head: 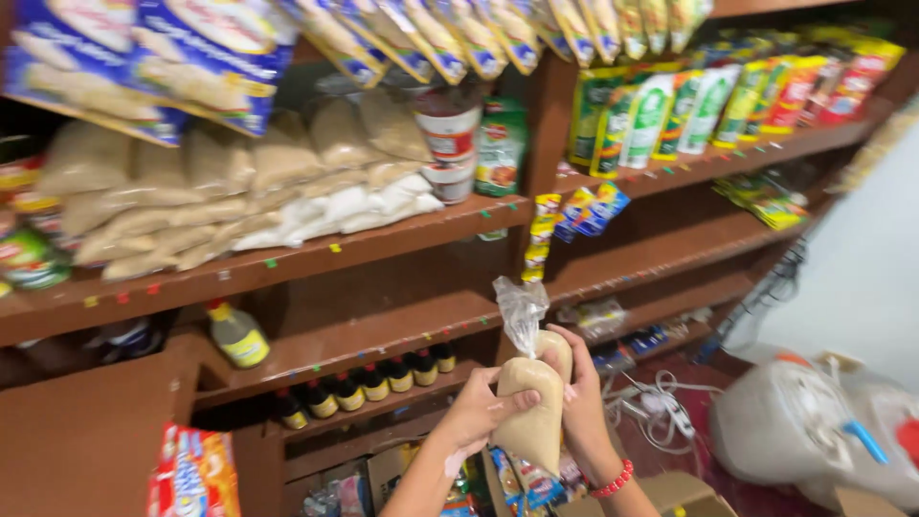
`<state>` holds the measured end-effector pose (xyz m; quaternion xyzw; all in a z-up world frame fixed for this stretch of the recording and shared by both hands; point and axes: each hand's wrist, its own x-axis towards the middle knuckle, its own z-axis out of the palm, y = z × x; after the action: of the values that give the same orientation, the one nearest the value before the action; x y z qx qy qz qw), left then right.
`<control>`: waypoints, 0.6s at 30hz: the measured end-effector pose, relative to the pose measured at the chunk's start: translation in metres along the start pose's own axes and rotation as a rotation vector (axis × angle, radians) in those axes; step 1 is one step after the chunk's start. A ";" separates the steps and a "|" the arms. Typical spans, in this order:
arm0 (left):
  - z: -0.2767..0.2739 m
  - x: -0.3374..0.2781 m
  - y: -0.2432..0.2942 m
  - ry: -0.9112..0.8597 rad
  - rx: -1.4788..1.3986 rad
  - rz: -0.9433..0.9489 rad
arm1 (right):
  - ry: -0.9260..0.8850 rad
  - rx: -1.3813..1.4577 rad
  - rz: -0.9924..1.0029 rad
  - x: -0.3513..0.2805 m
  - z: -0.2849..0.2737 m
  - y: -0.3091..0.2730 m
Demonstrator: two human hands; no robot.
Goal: Stocking various grocery items such as bags of sugar and bottles of vinegar from boxes onto store shelves.
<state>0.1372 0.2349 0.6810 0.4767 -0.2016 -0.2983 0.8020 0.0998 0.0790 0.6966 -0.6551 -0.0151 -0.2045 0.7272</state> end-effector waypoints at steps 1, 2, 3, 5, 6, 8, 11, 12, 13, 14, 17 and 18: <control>-0.009 -0.006 0.003 0.024 0.004 0.018 | -0.029 0.009 -0.001 0.006 0.013 0.008; -0.019 -0.013 0.008 0.096 0.001 0.032 | -0.051 0.004 -0.016 0.012 0.028 0.016; -0.029 -0.020 0.013 0.168 -0.003 0.046 | -0.073 -0.001 -0.031 0.019 0.043 0.024; -0.048 -0.036 0.028 0.268 0.012 0.068 | -0.149 0.023 -0.041 0.029 0.074 0.036; -0.057 -0.045 0.035 0.341 0.021 0.070 | -0.194 0.036 -0.050 0.032 0.089 0.042; -0.082 -0.062 0.050 0.413 0.016 0.088 | -0.259 0.036 -0.048 0.034 0.123 0.038; -0.112 -0.086 0.081 0.564 -0.039 0.089 | -0.375 0.015 -0.069 0.032 0.164 0.023; -0.121 -0.095 0.092 0.654 -0.091 0.075 | -0.437 -0.003 -0.088 0.030 0.176 0.017; -0.127 -0.106 0.108 0.669 -0.093 0.092 | -0.458 0.002 -0.093 0.026 0.188 0.005; -0.134 -0.117 0.123 0.692 -0.123 0.116 | -0.519 0.040 -0.059 0.022 0.199 -0.005; -0.162 -0.141 0.164 0.636 -0.125 0.231 | -0.587 0.135 0.029 0.023 0.238 -0.034; -0.171 -0.149 0.174 0.554 -0.104 0.306 | -0.583 0.187 0.095 0.023 0.251 -0.042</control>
<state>0.1806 0.5088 0.7498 0.4624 -0.0295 -0.0429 0.8851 0.1693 0.3105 0.7784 -0.6165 -0.2112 0.0283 0.7580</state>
